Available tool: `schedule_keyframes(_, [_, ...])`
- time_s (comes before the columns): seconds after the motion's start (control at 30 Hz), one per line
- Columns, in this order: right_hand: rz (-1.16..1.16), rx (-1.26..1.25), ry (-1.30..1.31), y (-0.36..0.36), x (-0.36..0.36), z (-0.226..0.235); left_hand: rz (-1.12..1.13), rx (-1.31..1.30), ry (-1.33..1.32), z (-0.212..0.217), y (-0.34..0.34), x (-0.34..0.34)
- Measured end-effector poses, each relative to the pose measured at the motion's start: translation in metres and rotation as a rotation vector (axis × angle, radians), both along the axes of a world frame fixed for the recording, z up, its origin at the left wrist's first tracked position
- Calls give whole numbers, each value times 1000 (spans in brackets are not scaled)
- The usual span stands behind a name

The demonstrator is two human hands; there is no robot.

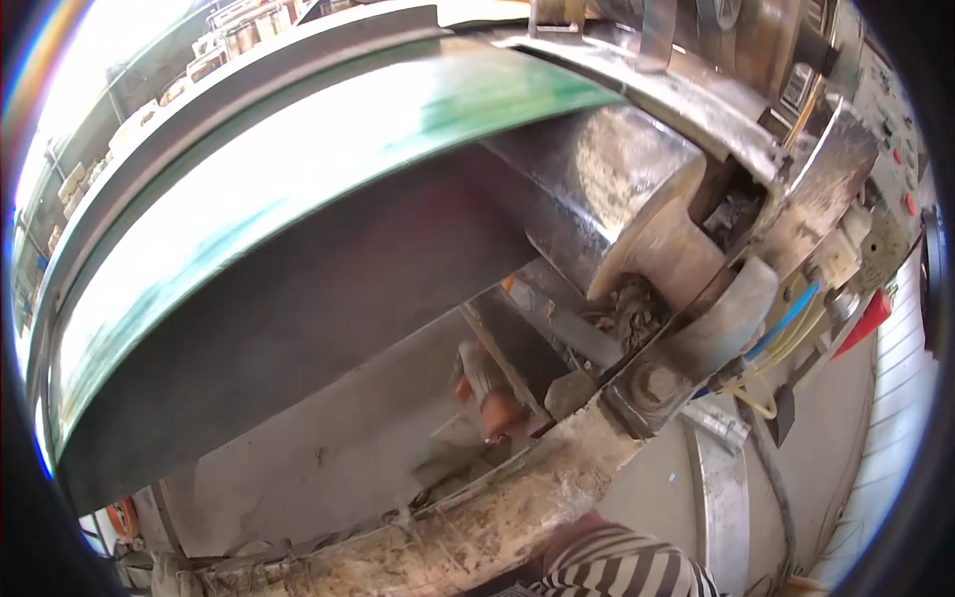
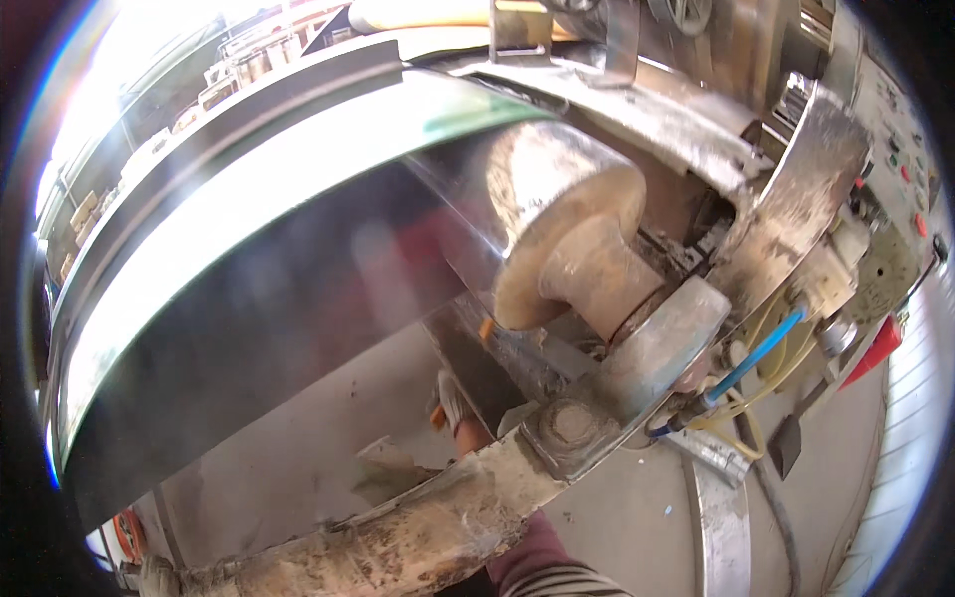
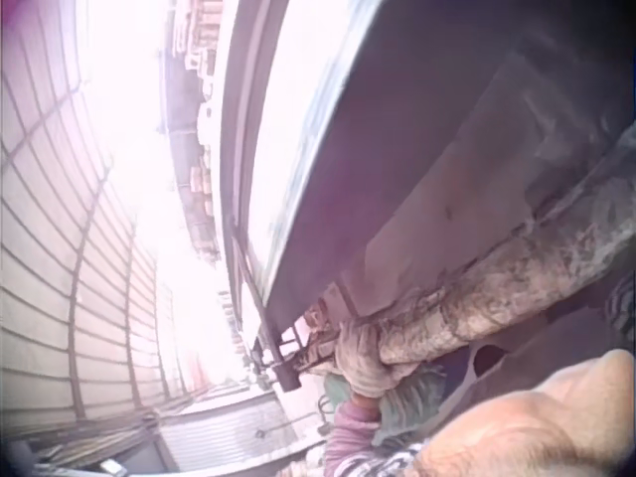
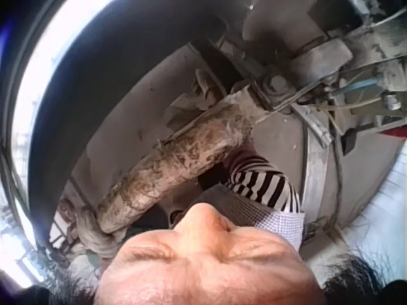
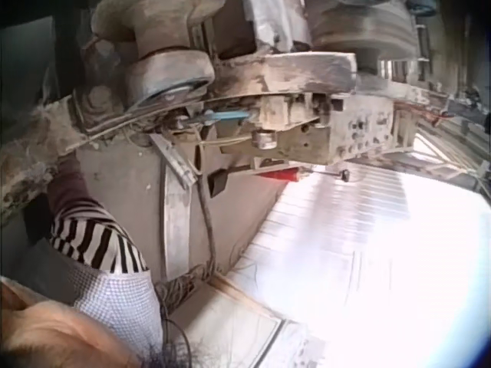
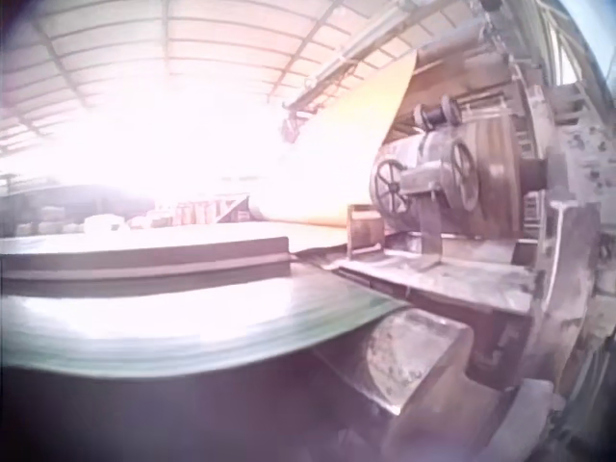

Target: Sweeping wood debris and trash into a dustpan and emptying it into a bin in a factory setting.

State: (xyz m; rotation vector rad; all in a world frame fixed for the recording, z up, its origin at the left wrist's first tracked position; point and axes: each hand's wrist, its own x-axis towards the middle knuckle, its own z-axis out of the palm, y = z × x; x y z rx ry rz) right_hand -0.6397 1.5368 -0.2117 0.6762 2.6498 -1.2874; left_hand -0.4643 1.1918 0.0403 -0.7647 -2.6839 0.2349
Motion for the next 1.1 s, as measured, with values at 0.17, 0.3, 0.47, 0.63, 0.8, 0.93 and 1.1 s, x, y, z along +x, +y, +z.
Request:
schedule_keyframes(0.17, [-186,991,-125,-129,0,144,-10,4,12,-9,-15,15])
schedule_keyframes(0.3, [-864,1669,-621,-208,29,216,-1,32,-42,-12,-22,20])
schedule_keyframes(0.47, [-1192,1714,-615,-259,58,224,52,66,-110,-11,-26,15])
schedule_keyframes(0.63, [-987,1887,-478,-323,91,209,23,30,-40,-4,-21,1])
schedule_keyframes(0.8, [-882,2085,-709,-300,100,202,-9,-15,-60,-7,-15,11])
schedule_keyframes(0.93, [-1087,1991,-645,-297,107,203,0,-11,-9,-11,-16,24])
schedule_keyframes(1.1, [-1039,2008,-583,-273,107,183,-15,82,-19,-18,-4,12])
